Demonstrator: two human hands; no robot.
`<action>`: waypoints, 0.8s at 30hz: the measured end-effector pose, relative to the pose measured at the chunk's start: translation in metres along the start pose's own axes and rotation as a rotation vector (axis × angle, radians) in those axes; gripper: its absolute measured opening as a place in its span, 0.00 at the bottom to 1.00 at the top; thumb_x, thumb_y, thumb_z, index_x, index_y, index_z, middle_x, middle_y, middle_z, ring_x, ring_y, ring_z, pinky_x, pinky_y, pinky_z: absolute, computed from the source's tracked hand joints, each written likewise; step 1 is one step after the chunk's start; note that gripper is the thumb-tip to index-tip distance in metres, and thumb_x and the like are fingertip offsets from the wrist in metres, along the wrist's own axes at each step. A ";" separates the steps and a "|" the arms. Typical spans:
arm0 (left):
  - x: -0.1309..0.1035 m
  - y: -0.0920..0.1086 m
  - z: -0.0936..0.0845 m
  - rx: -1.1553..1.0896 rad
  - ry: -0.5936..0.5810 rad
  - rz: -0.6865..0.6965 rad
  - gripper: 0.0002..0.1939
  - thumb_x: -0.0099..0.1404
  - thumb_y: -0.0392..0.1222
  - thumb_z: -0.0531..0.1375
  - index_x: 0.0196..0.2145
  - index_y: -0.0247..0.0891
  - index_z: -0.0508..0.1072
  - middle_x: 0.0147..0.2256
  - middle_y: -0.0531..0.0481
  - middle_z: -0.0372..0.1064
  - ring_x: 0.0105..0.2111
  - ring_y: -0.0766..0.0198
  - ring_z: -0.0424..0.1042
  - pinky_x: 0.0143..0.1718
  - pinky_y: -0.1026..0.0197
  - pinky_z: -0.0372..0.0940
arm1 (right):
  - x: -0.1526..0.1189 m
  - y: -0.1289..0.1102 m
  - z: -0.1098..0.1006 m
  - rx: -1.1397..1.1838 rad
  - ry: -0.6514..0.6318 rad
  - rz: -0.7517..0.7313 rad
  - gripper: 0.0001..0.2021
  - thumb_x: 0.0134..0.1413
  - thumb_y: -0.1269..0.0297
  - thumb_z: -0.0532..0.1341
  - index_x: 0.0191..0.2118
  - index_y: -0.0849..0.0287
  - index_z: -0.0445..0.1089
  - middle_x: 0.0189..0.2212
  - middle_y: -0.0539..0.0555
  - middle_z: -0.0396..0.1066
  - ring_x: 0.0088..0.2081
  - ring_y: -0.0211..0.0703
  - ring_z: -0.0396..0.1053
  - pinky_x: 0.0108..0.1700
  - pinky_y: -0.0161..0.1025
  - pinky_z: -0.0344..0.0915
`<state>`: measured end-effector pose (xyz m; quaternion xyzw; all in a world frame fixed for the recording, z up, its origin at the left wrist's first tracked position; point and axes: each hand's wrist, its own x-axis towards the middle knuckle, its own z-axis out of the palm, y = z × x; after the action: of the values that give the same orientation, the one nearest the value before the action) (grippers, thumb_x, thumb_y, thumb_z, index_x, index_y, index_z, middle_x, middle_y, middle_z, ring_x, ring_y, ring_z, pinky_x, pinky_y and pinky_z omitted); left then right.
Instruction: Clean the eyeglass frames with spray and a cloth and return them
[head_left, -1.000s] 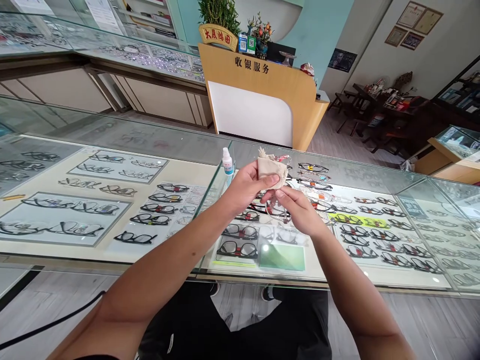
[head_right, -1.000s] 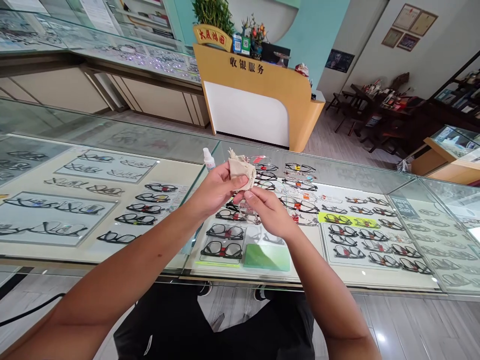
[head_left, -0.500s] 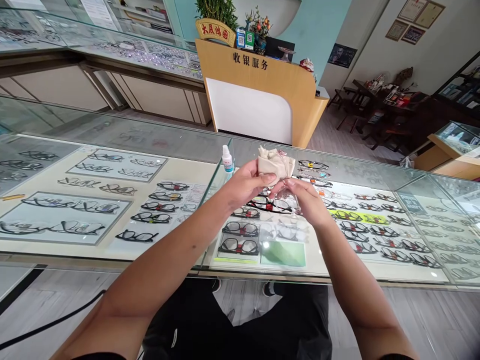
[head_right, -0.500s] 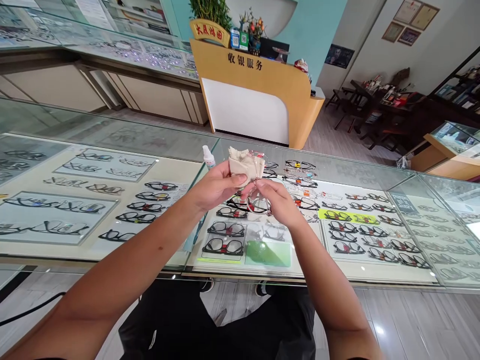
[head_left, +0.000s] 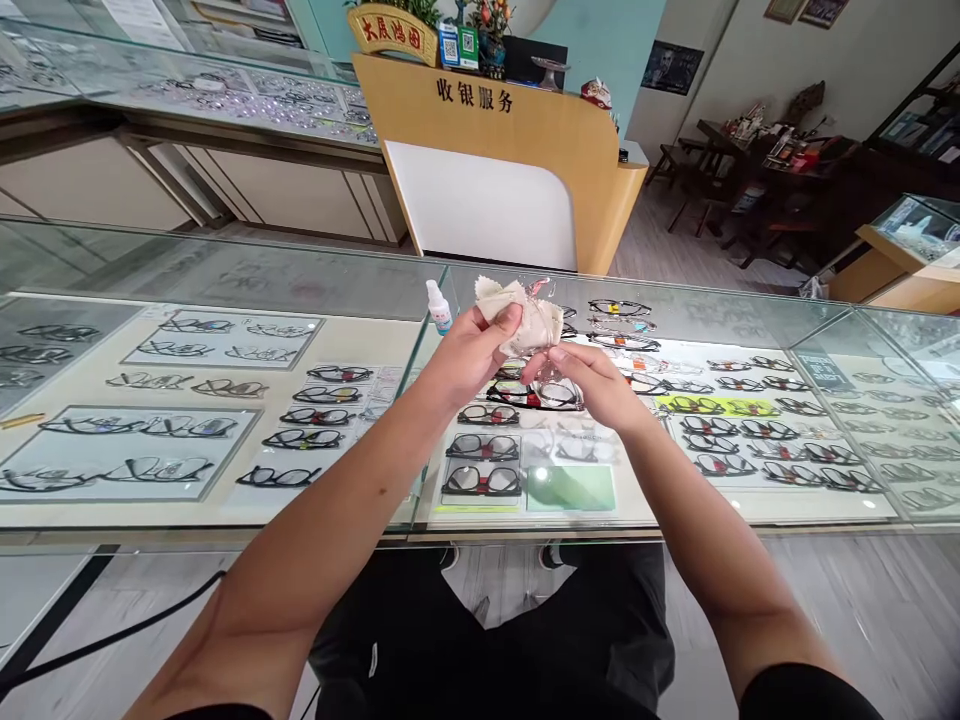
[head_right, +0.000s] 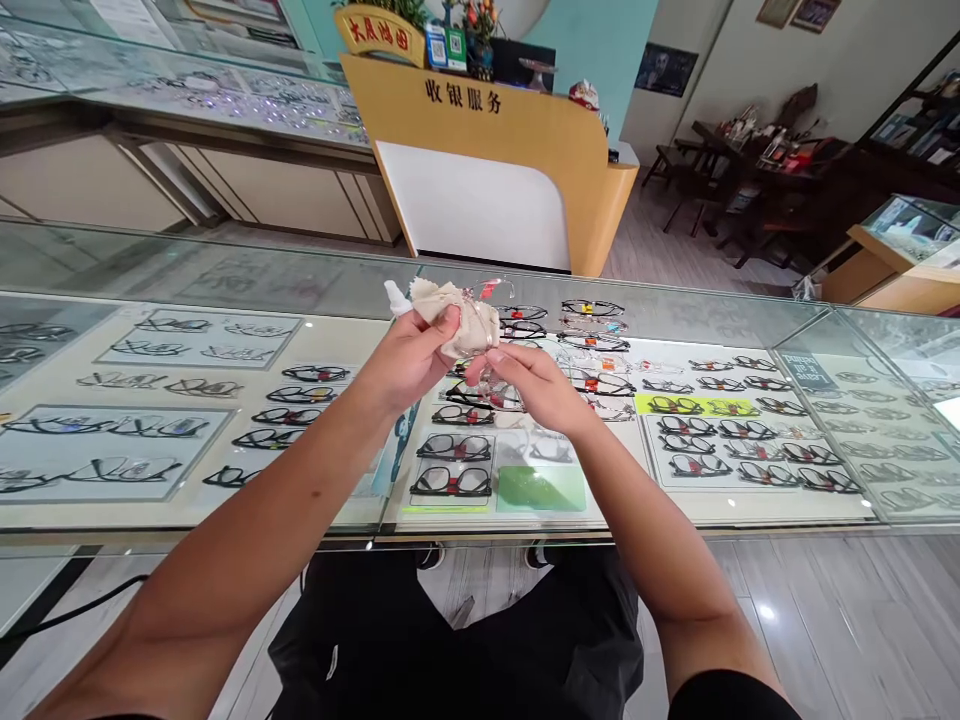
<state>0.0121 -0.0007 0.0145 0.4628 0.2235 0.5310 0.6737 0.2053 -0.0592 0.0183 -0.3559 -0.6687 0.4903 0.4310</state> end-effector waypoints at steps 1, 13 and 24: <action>-0.001 0.002 0.000 0.002 -0.028 -0.021 0.26 0.55 0.56 0.83 0.38 0.36 0.81 0.34 0.50 0.79 0.35 0.62 0.77 0.38 0.60 0.72 | 0.001 0.000 -0.002 0.007 0.009 -0.004 0.27 0.73 0.36 0.61 0.39 0.55 0.84 0.38 0.54 0.82 0.41 0.48 0.74 0.51 0.45 0.71; -0.005 -0.008 0.007 0.086 0.060 0.018 0.27 0.57 0.63 0.80 0.36 0.37 0.80 0.31 0.51 0.77 0.34 0.64 0.77 0.38 0.63 0.72 | 0.000 0.008 0.007 -0.095 0.001 -0.001 0.32 0.72 0.31 0.59 0.41 0.57 0.84 0.35 0.53 0.77 0.36 0.44 0.70 0.43 0.41 0.68; 0.005 -0.012 -0.003 -0.112 0.124 -0.130 0.18 0.71 0.53 0.74 0.50 0.40 0.80 0.47 0.46 0.85 0.56 0.54 0.83 0.64 0.47 0.77 | 0.003 0.006 -0.019 0.048 0.248 -0.101 0.24 0.75 0.39 0.60 0.44 0.50 0.87 0.44 0.55 0.83 0.43 0.51 0.75 0.51 0.49 0.73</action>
<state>0.0175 0.0045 0.0041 0.3752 0.2642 0.5256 0.7164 0.2220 -0.0480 0.0161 -0.3691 -0.6156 0.4361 0.5429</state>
